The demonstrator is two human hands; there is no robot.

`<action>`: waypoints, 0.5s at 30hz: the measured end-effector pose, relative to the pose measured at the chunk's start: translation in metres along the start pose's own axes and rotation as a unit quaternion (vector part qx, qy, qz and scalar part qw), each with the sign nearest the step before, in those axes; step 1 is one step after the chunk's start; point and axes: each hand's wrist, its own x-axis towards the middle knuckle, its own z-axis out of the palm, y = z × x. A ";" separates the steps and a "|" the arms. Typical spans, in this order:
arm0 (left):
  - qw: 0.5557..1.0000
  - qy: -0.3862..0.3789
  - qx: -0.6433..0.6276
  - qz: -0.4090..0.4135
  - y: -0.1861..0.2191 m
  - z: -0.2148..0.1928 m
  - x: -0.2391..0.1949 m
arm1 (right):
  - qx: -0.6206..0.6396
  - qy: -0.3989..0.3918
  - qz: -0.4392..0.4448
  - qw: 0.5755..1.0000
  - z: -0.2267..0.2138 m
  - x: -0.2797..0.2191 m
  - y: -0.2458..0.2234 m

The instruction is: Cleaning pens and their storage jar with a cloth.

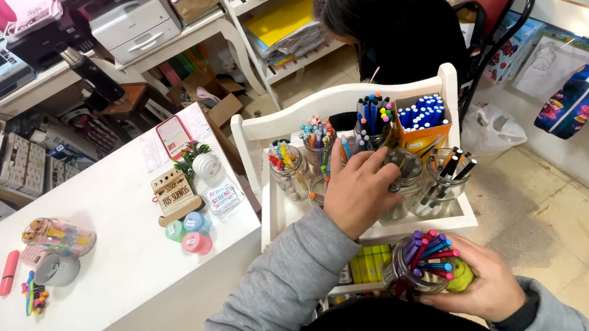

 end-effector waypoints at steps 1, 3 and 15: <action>1.000 0.000 0.000 0.001 -0.002 -0.001 0.001 | 0.000 0.001 0.000 1.000 0.000 0.001 -0.001; 0.999 -0.015 -0.033 -0.011 -0.006 -0.003 0.003 | 0.012 -0.003 0.018 1.000 0.000 0.000 -0.002; 0.997 0.007 -0.069 -0.023 -0.017 -0.002 0.017 | -0.015 -0.027 0.014 0.999 0.004 0.000 -0.001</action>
